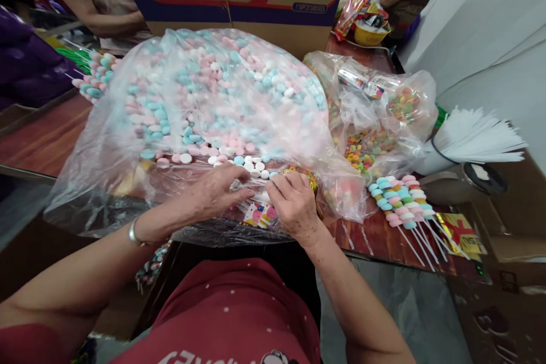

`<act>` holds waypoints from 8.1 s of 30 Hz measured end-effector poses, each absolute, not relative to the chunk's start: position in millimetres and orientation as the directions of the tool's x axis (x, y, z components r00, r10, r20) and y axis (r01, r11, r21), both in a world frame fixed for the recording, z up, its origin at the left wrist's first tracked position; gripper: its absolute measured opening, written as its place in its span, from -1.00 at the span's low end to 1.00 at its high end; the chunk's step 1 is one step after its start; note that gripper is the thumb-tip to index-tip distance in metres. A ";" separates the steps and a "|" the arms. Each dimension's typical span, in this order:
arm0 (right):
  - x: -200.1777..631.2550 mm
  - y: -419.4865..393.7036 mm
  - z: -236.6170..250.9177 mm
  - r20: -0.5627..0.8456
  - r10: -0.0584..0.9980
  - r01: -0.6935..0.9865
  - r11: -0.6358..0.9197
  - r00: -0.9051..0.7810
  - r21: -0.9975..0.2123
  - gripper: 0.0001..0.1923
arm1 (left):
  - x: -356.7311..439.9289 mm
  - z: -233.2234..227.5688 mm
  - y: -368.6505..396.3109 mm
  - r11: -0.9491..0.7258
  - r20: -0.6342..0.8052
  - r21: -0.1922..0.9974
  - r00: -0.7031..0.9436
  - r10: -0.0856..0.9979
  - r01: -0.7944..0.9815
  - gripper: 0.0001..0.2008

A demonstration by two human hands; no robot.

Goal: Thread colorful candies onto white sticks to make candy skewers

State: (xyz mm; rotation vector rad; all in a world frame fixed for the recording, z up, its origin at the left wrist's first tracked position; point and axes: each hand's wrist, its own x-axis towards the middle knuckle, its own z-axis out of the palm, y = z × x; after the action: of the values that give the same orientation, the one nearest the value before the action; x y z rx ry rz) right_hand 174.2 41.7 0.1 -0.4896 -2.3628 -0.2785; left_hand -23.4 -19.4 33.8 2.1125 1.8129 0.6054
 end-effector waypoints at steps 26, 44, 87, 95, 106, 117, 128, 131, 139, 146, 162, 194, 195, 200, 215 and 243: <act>195.1 23.8 -3.2 0.588 0.663 0.387 0.749 -0.463 -0.539 -0.53 | -3.5 0.9 -18.3 -0.244 0.148 0.898 0.269 0.952 0.366 -0.82; 374.5 30.2 2.1 0.622 0.758 0.978 0.199 -0.195 0.064 -0.79 | -10.9 -13.5 -31.4 -0.466 0.381 0.711 0.269 0.885 0.526 -0.81; 286.3 8.3 46.1 0.659 0.407 0.618 0.778 -0.633 0.114 -0.81 | -37.1 -24.6 -28.5 -0.019 -0.012 0.989 0.209 0.978 0.146 -0.74; 281.4 13.9 47.0 0.576 0.449 0.580 0.812 -0.683 0.056 -0.91 | -42.7 -9.9 -22.3 -0.259 0.161 0.873 0.257 0.953 0.413 -0.76; 272.2 17.4 42.6 0.532 0.487 0.566 0.824 -0.693 -0.017 -0.90 | -49.1 -9.6 -19.9 -0.389 0.207 0.719 0.356 0.911 0.576 -0.78; 266.3 22.5 33.0 0.573 0.525 0.619 0.784 -0.629 -0.039 -0.88 | -51.1 -8.0 -22.0 -0.387 0.167 0.719 0.397 0.903 0.578 -0.79; 261.9 20.5 28.8 0.500 0.578 0.625 0.775 -0.645 -0.091 -0.82 | -53.7 -10.2 -25.1 -0.438 0.170 0.670 0.451 0.876 0.599 -0.79; 260.4 18.4 29.0 0.534 0.533 0.610 0.791 -0.657 -0.040 -0.85 | -52.8 -8.6 -25.3 -0.400 0.164 0.674 0.402 0.901 0.621 -0.78; 260.7 12.8 37.6 0.579 0.458 0.517 0.853 -0.675 -0.072 -0.89 | -59.7 -15.3 -26.7 -0.293 0.090 0.812 0.388 0.917 0.505 -0.68; 260.9 11.9 33.6 0.613 0.505 0.599 0.798 -0.607 -0.065 -0.87 | -59.4 -27.7 -32.7 -0.242 0.090 0.887 0.367 0.926 0.393 -0.72; 267.9 5.4 42.0 0.675 0.461 0.640 0.768 -0.576 0.022 -0.88 | -58.5 -41.8 -40.9 -0.164 0.136 0.925 0.104 0.985 0.341 -0.71; 260.5 4.3 34.6 0.653 0.513 0.640 0.766 -0.556 -0.057 -0.93 | -56.5 -43.2 -39.3 -0.152 0.120 0.942 0.123 0.985 0.300 -0.69; 260.3 4.4 34.5 0.656 0.516 0.644 0.763 -0.551 -0.059 -0.92 | -56.3 -43.2 -39.3 -0.149 0.116 0.944 0.125 0.985 0.293 -0.69; 258.6 3.7 33.7 0.640 0.515 0.640 0.767 -0.571 -0.047 -0.91 | -54.8 -46.7 -39.6 -0.085 0.064 0.971 0.102 0.993 0.225 -0.72; 254.5 5.6 27.0 0.585 0.496 0.568 0.820 -0.642 -0.072 -0.86 | -52.5 -36.5 -42.0 -0.169 0.095 0.905 0.202 0.975 0.390 -0.76; 256.5 8.0 30.0 0.599 0.506 0.547 0.827 -0.621 -0.130 -0.88 | -41.6 -26.6 -45.1 -0.153 0.052 0.878 0.226 0.973 0.454 -0.80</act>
State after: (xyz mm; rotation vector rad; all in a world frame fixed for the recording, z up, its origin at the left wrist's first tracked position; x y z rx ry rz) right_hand 256.5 8.0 30.0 -0.7684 -2.3623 -0.0848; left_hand -41.6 -45.1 -26.6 1.7344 1.3335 0.8539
